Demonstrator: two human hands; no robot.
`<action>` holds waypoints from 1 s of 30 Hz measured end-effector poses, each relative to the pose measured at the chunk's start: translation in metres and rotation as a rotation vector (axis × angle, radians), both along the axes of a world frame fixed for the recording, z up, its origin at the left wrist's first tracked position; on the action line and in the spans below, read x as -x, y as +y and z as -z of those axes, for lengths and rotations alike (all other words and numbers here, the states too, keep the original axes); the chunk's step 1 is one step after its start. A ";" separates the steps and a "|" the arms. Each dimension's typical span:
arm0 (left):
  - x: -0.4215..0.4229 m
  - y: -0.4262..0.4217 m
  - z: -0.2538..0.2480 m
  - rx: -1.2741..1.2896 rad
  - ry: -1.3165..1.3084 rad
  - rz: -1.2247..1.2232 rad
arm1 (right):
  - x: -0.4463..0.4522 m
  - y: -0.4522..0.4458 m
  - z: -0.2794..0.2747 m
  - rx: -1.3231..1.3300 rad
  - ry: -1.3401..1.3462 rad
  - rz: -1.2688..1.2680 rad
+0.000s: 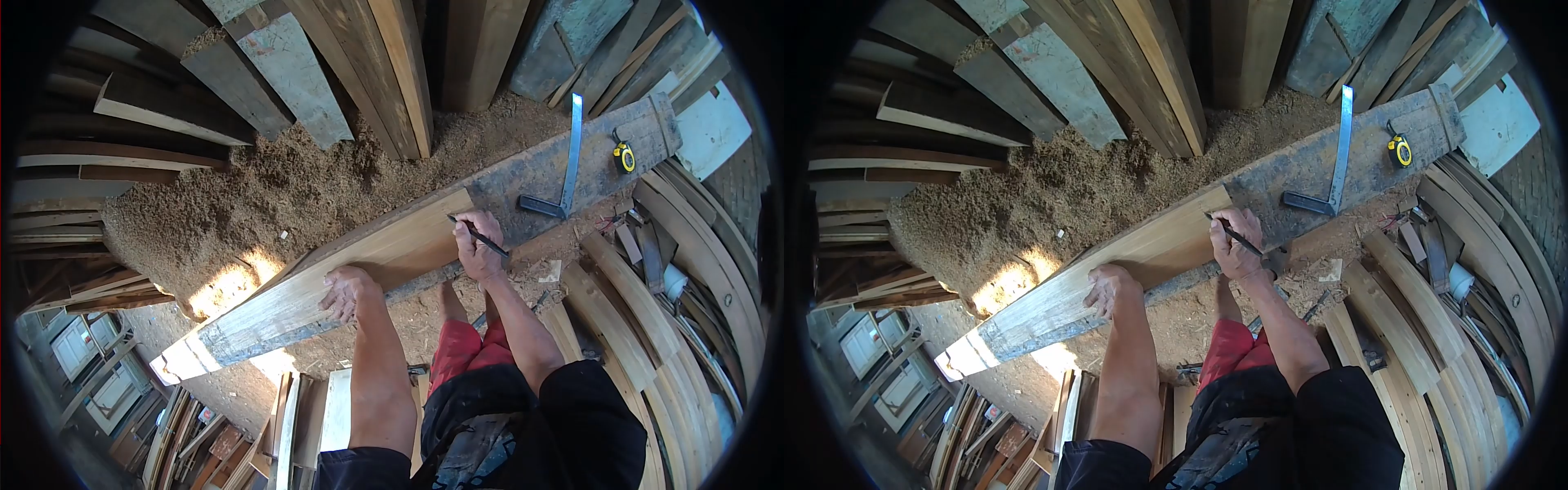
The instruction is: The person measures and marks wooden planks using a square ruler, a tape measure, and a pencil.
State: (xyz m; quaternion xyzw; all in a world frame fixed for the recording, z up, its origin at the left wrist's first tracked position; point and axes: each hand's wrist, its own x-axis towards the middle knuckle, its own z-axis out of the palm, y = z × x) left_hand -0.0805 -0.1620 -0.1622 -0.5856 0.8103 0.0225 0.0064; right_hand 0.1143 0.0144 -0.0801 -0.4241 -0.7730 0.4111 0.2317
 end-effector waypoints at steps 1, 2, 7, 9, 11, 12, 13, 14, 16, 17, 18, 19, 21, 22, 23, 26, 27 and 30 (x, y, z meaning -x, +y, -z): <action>0.001 -0.001 0.001 0.003 -0.013 -0.006 | 0.000 0.000 0.000 -0.004 -0.003 0.001; 0.000 -0.001 0.002 0.014 -0.004 -0.004 | 0.000 0.000 0.000 -0.002 -0.003 0.003; 0.002 -0.012 0.023 0.091 -0.026 -0.002 | 0.002 0.001 -0.005 -0.002 0.005 0.002; -0.001 -0.023 0.045 0.045 0.329 0.048 | 0.002 0.001 -0.006 -0.001 0.003 0.004; -0.006 -0.038 0.075 -0.003 0.683 0.098 | 0.002 0.001 -0.006 -0.007 -0.001 0.006; -0.007 -0.039 0.077 -0.028 0.862 0.123 | 0.002 0.001 -0.005 -0.013 -0.002 0.008; -0.007 -0.041 0.078 -0.040 0.816 0.119 | 0.002 0.001 -0.004 -0.019 -0.004 0.011; -0.007 -0.042 0.079 -0.051 0.770 0.116 | 0.002 0.001 -0.004 -0.013 -0.003 0.007; -0.003 -0.028 0.042 -0.045 0.334 0.054 | 0.001 0.001 -0.003 0.000 0.000 -0.001; -0.002 -0.020 0.027 -0.046 0.163 0.034 | 0.001 0.001 -0.002 -0.002 -0.001 0.001; -0.001 -0.016 0.019 -0.049 0.094 0.017 | 0.001 0.000 -0.002 -0.003 -0.003 0.002; 0.000 -0.012 0.014 -0.052 0.026 0.000 | 0.001 0.000 -0.002 -0.004 -0.005 0.002; -0.002 -0.008 0.009 -0.065 0.012 0.002 | 0.001 0.000 -0.002 -0.016 -0.007 0.005; -0.002 -0.007 0.007 -0.072 0.006 0.003 | 0.001 0.000 -0.002 -0.022 -0.007 0.007; -0.002 -0.007 0.006 -0.079 0.001 0.004 | 0.001 0.000 -0.002 -0.024 -0.006 0.008; -0.002 -0.006 0.006 -0.081 -0.005 0.007 | 0.001 0.000 -0.001 -0.023 -0.003 0.010; -0.001 -0.007 0.007 -0.069 -0.001 0.008 | 0.001 0.000 -0.002 -0.017 -0.005 0.010; -0.001 -0.008 0.011 -0.033 0.010 0.010 | 0.001 0.001 -0.004 -0.012 -0.006 0.005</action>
